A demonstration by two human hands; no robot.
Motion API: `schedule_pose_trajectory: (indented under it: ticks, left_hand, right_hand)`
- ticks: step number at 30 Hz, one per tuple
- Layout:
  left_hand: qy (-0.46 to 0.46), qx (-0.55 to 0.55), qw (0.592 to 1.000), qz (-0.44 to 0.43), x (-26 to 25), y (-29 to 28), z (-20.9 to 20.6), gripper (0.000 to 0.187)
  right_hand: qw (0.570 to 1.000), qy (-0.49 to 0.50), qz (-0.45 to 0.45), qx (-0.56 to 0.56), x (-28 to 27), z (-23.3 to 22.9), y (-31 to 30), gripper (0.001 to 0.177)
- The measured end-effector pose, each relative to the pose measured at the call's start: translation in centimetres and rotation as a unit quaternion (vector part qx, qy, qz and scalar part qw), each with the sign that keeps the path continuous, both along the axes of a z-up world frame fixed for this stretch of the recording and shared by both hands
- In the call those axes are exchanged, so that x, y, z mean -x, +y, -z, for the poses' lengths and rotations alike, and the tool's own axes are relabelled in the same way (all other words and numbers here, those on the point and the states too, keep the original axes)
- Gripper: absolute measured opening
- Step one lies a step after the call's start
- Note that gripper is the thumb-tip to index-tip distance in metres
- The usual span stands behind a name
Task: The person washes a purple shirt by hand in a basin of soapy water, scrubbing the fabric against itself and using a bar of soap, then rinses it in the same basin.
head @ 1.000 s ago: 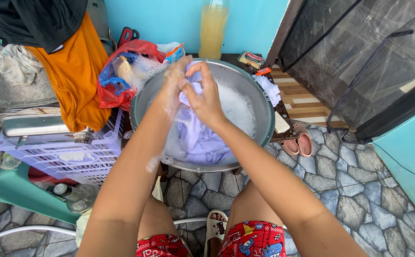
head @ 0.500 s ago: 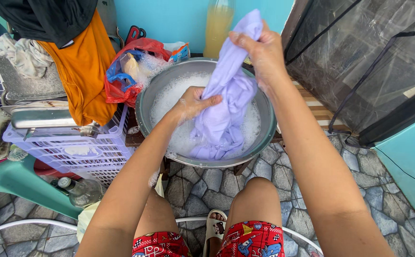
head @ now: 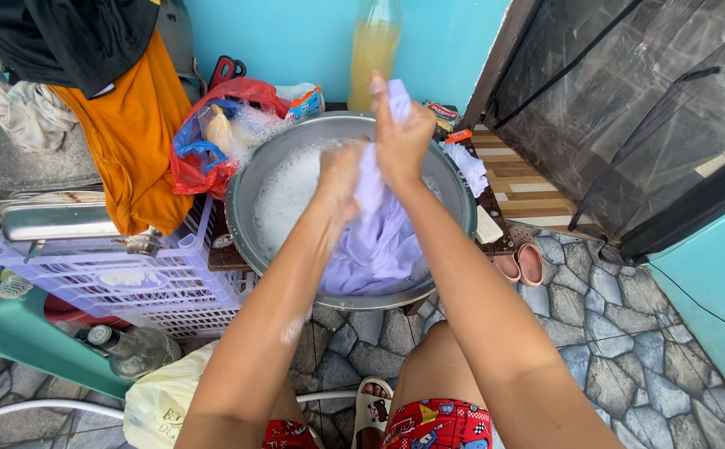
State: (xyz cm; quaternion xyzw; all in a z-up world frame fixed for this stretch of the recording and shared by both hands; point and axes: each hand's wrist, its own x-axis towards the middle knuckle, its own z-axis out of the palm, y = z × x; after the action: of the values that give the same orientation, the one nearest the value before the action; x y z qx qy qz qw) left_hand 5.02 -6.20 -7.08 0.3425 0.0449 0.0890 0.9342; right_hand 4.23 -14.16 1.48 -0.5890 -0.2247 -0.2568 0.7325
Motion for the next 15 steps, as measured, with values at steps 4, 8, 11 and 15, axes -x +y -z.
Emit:
schedule_pose_trajectory:
  ticks: [4, 8, 11, 15]
  left_hand:
    - [0.064, -0.069, 0.993, -0.064, 0.3, 0.6, -1.1, 0.023]
    - [0.092, -0.085, 0.992, -0.028, 1.6, 0.9, -2.3, 0.032]
    - [0.107, -0.421, 0.899, -0.058, 3.6, 2.1, -3.4, 0.063]
    - [-0.045, -0.713, 0.7, 0.0, 4.2, 5.8, -3.0, 0.09]
  right_hand:
    - [0.999, -0.013, -0.031, -0.032, 2.2, 2.0, 1.6, 0.027]
    - [0.996, -0.078, -0.036, 0.014, 1.8, 4.8, 0.5, 0.05]
    - [0.998, 0.062, 0.011, -0.032, -6.6, 2.7, -3.0, 0.058]
    - [0.984, 0.108, -0.013, -0.141, -15.1, -4.4, -8.3, 0.052]
